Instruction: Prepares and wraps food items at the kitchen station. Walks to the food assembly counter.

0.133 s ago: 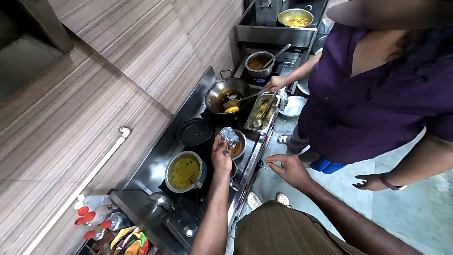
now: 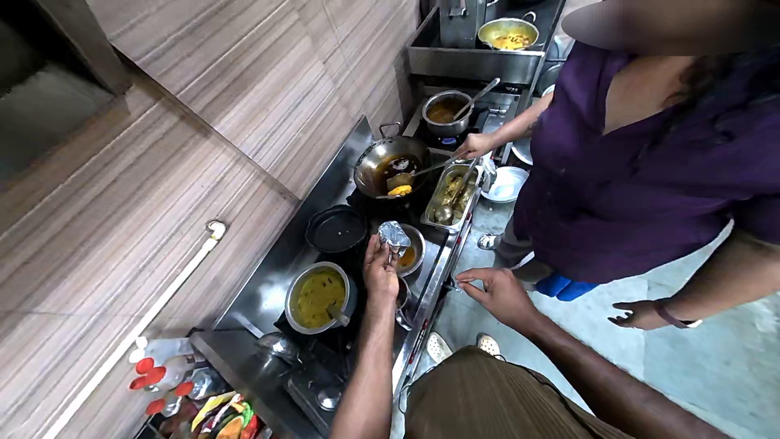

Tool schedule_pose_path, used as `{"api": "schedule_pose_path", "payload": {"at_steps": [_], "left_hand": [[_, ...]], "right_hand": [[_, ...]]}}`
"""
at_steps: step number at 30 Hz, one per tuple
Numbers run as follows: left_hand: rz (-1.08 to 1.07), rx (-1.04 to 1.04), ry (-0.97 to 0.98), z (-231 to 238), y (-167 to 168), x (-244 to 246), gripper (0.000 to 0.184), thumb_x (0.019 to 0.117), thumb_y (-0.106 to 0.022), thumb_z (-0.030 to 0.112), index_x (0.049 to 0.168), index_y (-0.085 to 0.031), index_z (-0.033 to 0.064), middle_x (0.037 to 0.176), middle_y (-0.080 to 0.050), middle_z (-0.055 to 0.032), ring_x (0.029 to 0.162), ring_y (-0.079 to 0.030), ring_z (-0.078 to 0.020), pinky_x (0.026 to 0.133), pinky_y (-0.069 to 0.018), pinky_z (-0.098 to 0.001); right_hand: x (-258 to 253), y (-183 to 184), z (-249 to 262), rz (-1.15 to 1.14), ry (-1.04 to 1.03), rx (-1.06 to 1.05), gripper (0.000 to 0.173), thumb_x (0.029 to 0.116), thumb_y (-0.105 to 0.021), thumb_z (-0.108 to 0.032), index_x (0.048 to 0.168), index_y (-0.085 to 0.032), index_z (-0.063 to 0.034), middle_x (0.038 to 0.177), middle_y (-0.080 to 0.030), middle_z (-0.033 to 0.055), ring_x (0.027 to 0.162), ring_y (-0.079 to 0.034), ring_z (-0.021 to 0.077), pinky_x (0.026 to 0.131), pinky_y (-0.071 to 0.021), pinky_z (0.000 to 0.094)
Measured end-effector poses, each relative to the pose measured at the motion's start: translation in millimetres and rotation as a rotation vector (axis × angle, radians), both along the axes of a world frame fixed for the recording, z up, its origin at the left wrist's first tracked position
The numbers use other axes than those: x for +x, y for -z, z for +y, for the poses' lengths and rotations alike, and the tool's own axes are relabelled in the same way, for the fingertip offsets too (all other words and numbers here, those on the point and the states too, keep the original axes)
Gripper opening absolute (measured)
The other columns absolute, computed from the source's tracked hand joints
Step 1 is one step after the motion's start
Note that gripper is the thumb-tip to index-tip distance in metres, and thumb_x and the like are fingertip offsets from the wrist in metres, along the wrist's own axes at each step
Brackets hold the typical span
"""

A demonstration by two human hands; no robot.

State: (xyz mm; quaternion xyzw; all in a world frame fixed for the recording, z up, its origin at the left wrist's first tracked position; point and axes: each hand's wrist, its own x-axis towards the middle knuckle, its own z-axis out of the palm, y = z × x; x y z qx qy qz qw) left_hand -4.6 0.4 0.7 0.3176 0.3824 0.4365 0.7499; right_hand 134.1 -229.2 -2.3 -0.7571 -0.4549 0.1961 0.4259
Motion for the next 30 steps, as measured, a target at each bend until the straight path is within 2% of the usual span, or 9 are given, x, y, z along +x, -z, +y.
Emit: {"api": "schedule_pose_path", "payload": {"at_steps": [4, 7, 16, 21, 30], "left_hand": [[0.028, 0.032, 0.023, -2.5, 0.4, -7.1, 0.048, 0.0986, -0.061, 0.001, 0.144, -0.053, 0.0147, 0.133, -0.06, -0.0038, 0.109, -0.063, -0.0173, 0.096, -0.0531, -0.0389], [0.077, 0.07, 0.06, -10.3, -3.6, -14.6, 0.052, 0.0993, -0.061, 0.003, 0.148, -0.049, 0.0177, 0.139, -0.057, -0.0021, 0.114, -0.061, -0.0154, 0.098, -0.0516, -0.0353], [0.067, 0.061, 0.033, -11.6, -4.1, -20.3, 0.051, 0.099, -0.061, 0.001, 0.146, -0.051, 0.0166, 0.133, -0.06, -0.0022, 0.109, -0.063, -0.015, 0.096, -0.0529, -0.0346], [0.05, 0.056, 0.031, -12.5, -2.3, -22.8, 0.051, 0.0985, -0.061, 0.0, 0.146, -0.052, 0.0165, 0.135, -0.06, -0.002, 0.111, -0.063, -0.0152, 0.097, -0.0527, -0.0351], [0.041, 0.067, 0.037, -12.7, 2.9, -24.7, 0.05, 0.0969, -0.063, -0.001, 0.143, -0.055, 0.0174, 0.131, -0.062, -0.001, 0.104, -0.064, -0.014, 0.093, -0.0543, -0.0336]], "right_hand": [[-4.5, -1.7, 1.0, 0.021, -0.017, -0.028, 0.016, 0.0964, -0.071, -0.032, 0.11, -0.079, -0.0316, 0.102, -0.076, -0.0143, 0.079, -0.069, 0.0021, 0.075, -0.06, 0.036], [-6.4, -0.6, 1.7, 0.029, -0.028, -0.03, 0.016, 0.0964, -0.071, -0.031, 0.11, -0.079, -0.0318, 0.103, -0.076, -0.0154, 0.083, -0.07, 0.0004, 0.078, -0.0609, 0.0345], [-10.8, 2.2, 2.8, 0.044, -0.04, -0.026, 0.016, 0.0961, -0.071, -0.031, 0.109, -0.079, -0.0318, 0.101, -0.076, -0.0156, 0.085, -0.07, -0.0008, 0.079, -0.0612, 0.0329], [-11.7, 3.5, 2.0, 0.042, -0.041, -0.027, 0.015, 0.0962, -0.071, -0.031, 0.109, -0.079, -0.0321, 0.101, -0.076, -0.016, 0.085, -0.07, -0.0007, 0.079, -0.0612, 0.0332], [-13.0, 3.5, 0.4, 0.056, -0.04, -0.027, 0.016, 0.096, -0.071, -0.031, 0.109, -0.079, -0.0316, 0.101, -0.076, -0.0162, 0.086, -0.07, -0.0011, 0.08, -0.0614, 0.034]]}}
